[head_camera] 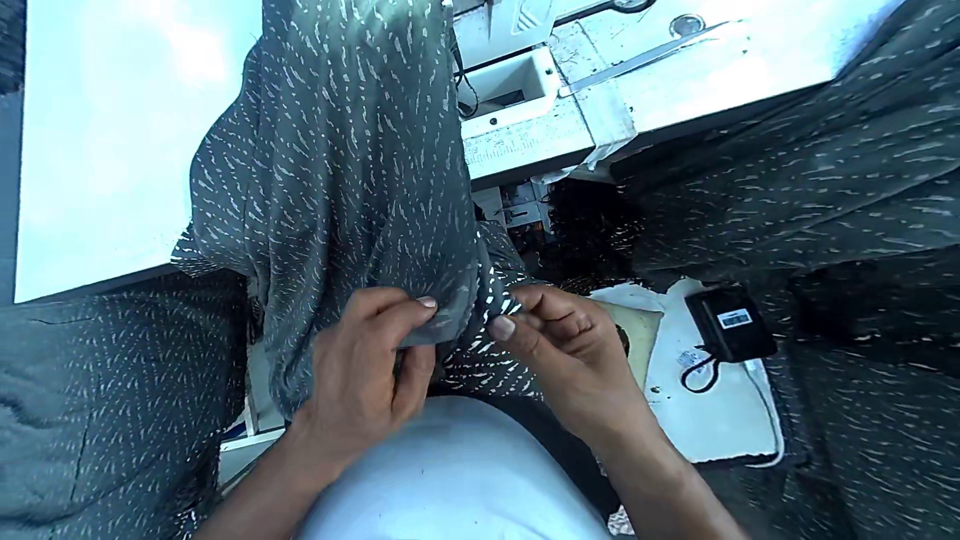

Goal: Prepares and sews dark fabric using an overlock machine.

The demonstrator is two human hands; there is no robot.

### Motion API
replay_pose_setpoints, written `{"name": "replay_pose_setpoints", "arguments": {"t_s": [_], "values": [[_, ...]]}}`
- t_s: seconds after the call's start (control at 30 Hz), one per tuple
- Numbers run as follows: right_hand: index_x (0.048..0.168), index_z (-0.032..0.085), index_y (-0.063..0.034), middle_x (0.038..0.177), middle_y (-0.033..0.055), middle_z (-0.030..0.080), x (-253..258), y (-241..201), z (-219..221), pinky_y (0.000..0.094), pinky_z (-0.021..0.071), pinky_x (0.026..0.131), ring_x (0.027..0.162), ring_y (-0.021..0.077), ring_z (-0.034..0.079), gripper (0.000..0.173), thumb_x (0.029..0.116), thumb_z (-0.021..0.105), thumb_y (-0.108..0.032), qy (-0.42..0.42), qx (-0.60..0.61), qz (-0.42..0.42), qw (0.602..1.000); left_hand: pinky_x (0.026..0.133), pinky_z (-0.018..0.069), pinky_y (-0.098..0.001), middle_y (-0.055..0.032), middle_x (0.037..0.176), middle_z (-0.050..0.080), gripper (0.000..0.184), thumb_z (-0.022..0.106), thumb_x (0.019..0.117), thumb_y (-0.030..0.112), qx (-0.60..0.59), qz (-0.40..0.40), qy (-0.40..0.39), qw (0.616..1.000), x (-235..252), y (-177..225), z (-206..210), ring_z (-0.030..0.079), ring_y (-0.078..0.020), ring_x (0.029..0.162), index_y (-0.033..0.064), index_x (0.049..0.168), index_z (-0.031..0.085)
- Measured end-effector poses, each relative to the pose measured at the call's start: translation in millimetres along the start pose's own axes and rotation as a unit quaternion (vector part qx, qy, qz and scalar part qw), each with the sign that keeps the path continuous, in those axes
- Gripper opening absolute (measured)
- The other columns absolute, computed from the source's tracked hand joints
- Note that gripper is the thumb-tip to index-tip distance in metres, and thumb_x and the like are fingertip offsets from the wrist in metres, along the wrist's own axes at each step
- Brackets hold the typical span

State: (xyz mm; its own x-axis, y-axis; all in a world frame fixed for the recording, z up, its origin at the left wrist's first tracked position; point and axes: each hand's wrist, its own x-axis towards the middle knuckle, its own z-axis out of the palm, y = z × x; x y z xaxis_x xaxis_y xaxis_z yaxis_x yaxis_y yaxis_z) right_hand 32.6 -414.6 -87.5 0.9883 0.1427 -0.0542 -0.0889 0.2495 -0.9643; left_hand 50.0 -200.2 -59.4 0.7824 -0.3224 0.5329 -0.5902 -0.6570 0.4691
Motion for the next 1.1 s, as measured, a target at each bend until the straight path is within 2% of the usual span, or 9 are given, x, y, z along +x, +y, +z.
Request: {"name": "replay_pose_setpoints", "arguments": {"t_s": [0.13,0.2,0.3,0.37,0.43,0.5,0.7,0.87,1.1], "values": [[0.106,0.072,-0.0087,0.076,0.0014,0.068,0.2,-2.0,0.3,0.0201,0.0556,0.061,0.064,0.0065,0.063,0.012,0.0997,0.067,-0.018,-0.005,-0.004,-0.004,1.0,0.069,0.0474,-0.0175,-0.003,0.097,0.059,0.025,0.056,0.105,0.031,0.06,0.046,0.016,0.997,17.5,8.5,-20.3,0.057,-0.0054,0.082,0.0108,0.112,0.07],[0.107,0.072,-0.0094,0.076,0.0007,0.068,-1.2,-4.4,-0.5,0.0203,0.0558,0.061,0.064,0.0062,0.062,0.013,0.1,0.066,-0.018,-0.001,-0.009,-0.008,1.0,0.066,0.046,-0.0199,-0.0007,0.093,0.057,0.023,0.057,0.1047,0.036,0.09,0.054,-0.002,0.994,19.0,22.6,-32.6,0.056,-0.0066,0.077,0.0159,0.109,0.066],[0.108,0.072,-0.0103,0.074,-0.0015,0.067,-3.8,-5.5,-2.4,0.0169,0.0527,0.058,0.062,0.0034,0.06,0.012,0.1003,0.065,-0.017,0.002,-0.027,-0.026,0.999,0.059,0.0452,-0.0263,-0.0018,0.088,0.064,0.017,0.072,0.0967,0.029,0.082,0.078,-0.043,0.993,2.4,27.3,-11.4,0.057,-0.0125,0.068,0.0171,0.109,0.073],[0.109,0.073,-0.0095,0.077,-0.0012,0.069,-4.0,-4.5,-3.3,0.0179,0.0548,0.059,0.063,0.0044,0.062,0.013,0.1002,0.065,-0.016,0.005,-0.038,-0.036,0.999,0.058,0.0437,-0.026,-0.0025,0.086,0.064,0.018,0.072,0.0962,0.026,0.078,0.072,-0.055,0.993,-5.4,23.1,3.9,0.055,-0.013,0.068,0.0153,0.11,0.076],[0.11,0.073,-0.0098,0.079,-0.0004,0.07,-7.2,-2.6,-3.6,0.0197,0.0567,0.062,0.065,0.0058,0.064,0.014,0.0998,0.065,-0.016,0.016,-0.041,-0.03,0.999,0.059,0.0457,-0.0251,-0.0025,0.084,0.065,0.019,0.07,0.0971,0.025,0.075,0.054,-0.05,0.994,-7.7,22.4,12.5,0.058,-0.0128,0.071,0.0139,0.11,0.077],[0.113,0.073,-0.0083,0.082,0.0019,0.071,-10.1,-1.1,-5.6,0.0225,0.0593,0.065,0.068,0.0086,0.067,0.016,0.0998,0.065,-0.014,0.02,-0.037,-0.027,0.999,0.061,0.0464,-0.0247,-0.0034,0.089,0.065,0.021,0.067,0.0992,0.025,0.064,0.039,-0.045,0.996,-7.8,25.4,18.2,0.058,-0.0126,0.075,0.013,0.114,0.076],[0.116,0.073,-0.0085,0.084,0.0013,0.072,-15.7,-2.7,-9.8,0.0208,0.0583,0.065,0.069,0.0067,0.066,0.019,0.1003,0.064,-0.015,0.028,-0.04,-0.024,0.999,0.06,0.0457,-0.0239,-0.0025,0.091,0.065,0.02,0.07,0.0959,0.017,0.05,0.048,-0.047,0.996,-7.1,27.7,24.3,0.058,-0.0119,0.075,0.0154,0.115,0.075],[0.117,0.073,-0.0083,0.085,0.002,0.072,-16.3,-3.2,-12.5,0.0222,0.0592,0.066,0.07,0.0084,0.067,0.02,0.1007,0.063,-0.014,0.034,-0.044,-0.026,0.998,0.059,0.0487,-0.0214,-0.0041,0.089,0.065,0.019,0.069,0.0969,0.016,0.024,0.034,-0.054,0.998,-6.0,30.7,31.6,0.061,-0.0104,0.073,0.0114,0.114,0.076],[0.116,0.074,-0.0068,0.087,0.0036,0.073,-18.1,-0.1,-16.4,0.0238,0.0598,0.069,0.073,0.0101,0.068,0.021,0.1016,0.059,-0.013,0.038,-0.041,-0.019,0.998,0.064,0.0527,-0.0197,-0.0065,0.094,0.066,0.021,0.07,0.0972,0.015,0.004,0.032,-0.048,0.998,-2.9,33.3,38.2,0.063,-0.0099,0.079,0.0064,0.115,0.075]]}}
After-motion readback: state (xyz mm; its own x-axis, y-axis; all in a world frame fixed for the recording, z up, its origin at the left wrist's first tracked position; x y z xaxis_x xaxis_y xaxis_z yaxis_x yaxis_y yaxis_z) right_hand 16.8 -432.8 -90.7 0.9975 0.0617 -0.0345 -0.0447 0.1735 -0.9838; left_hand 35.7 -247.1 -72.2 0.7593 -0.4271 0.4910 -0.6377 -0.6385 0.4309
